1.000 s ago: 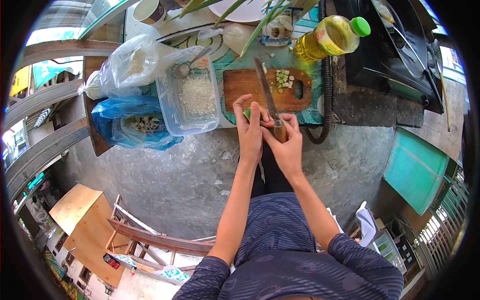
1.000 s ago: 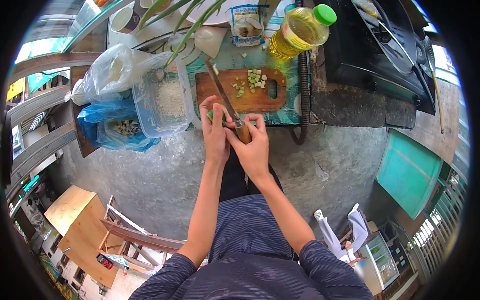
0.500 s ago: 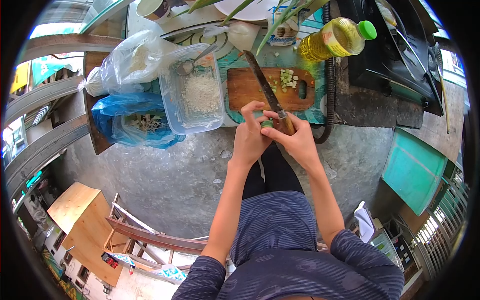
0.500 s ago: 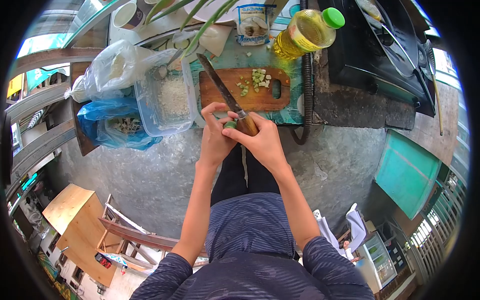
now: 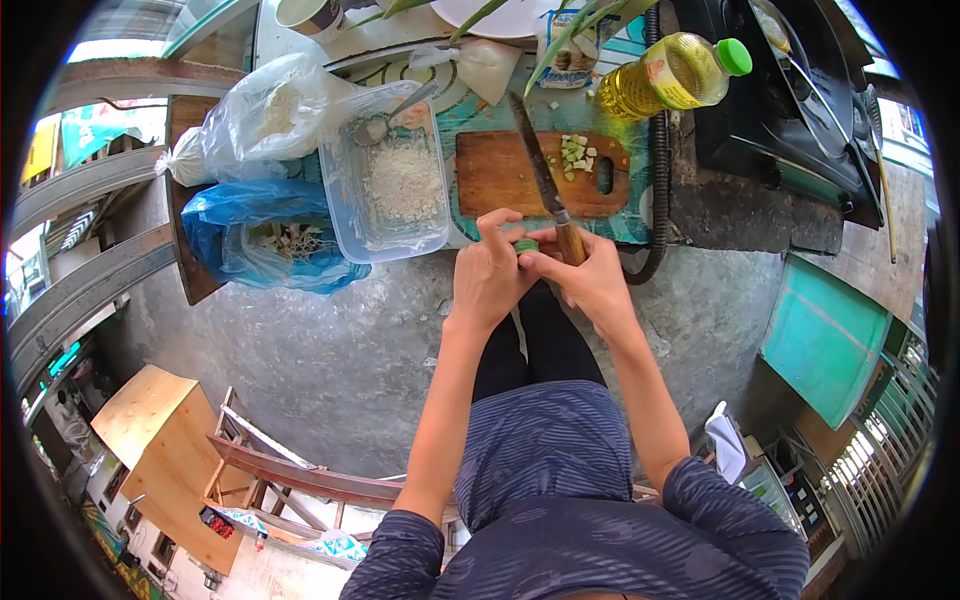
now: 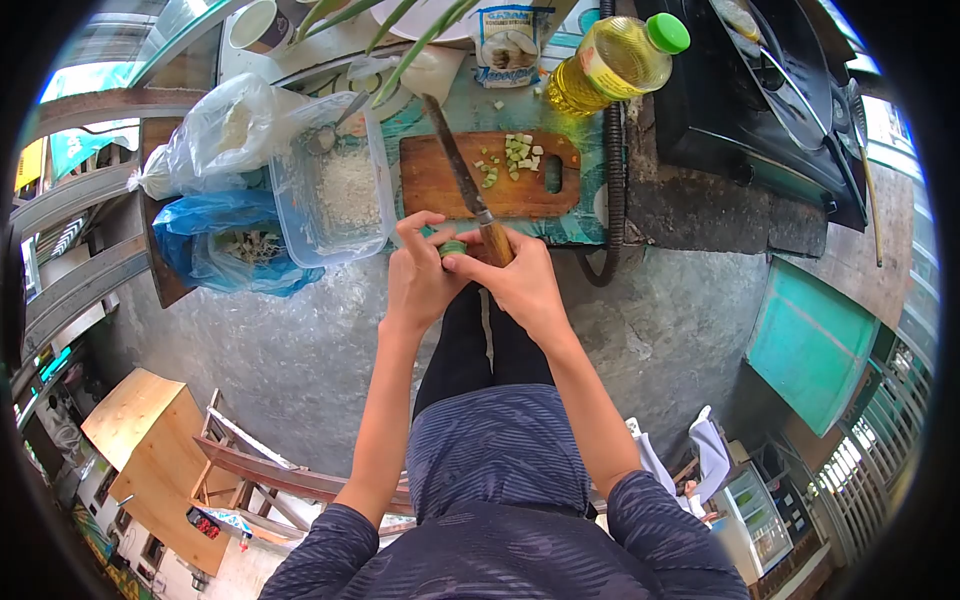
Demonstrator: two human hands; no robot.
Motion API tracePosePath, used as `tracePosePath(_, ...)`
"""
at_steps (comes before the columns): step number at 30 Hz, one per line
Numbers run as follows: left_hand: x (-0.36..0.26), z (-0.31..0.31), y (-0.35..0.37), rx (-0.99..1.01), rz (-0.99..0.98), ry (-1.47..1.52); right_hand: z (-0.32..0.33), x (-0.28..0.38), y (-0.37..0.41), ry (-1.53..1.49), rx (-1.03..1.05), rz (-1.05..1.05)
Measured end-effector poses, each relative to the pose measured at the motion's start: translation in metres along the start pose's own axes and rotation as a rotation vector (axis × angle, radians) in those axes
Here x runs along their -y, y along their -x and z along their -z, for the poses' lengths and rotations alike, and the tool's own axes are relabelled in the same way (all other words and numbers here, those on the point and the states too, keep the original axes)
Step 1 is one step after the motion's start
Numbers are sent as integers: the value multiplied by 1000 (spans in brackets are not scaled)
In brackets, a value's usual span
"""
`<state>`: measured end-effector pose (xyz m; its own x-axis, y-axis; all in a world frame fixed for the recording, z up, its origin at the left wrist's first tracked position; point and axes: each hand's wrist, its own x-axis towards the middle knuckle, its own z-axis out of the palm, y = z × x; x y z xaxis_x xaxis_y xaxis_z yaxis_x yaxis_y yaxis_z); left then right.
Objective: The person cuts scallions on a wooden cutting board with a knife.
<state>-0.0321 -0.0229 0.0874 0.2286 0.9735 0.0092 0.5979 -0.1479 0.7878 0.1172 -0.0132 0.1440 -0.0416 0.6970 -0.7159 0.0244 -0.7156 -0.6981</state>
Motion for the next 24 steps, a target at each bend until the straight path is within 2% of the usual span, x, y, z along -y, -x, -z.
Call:
tracePosePath(7,5,2,2,24,-33,47,0,-1,-2,43,61,-15)
tracePosePath(13,4,14,-4,224,52,211,-1,-18,-10,40,25,54)
tracePosePath(16,-1,28,-7,231,37,174,2,-19,-13,52,15,52)
tracePosePath(19,2,26,-1,154,-29,-4,3,-16,-16,48,8,40)
tracePosePath(24,6,11,6,34,69,8,5,-20,-33,69,3,87)
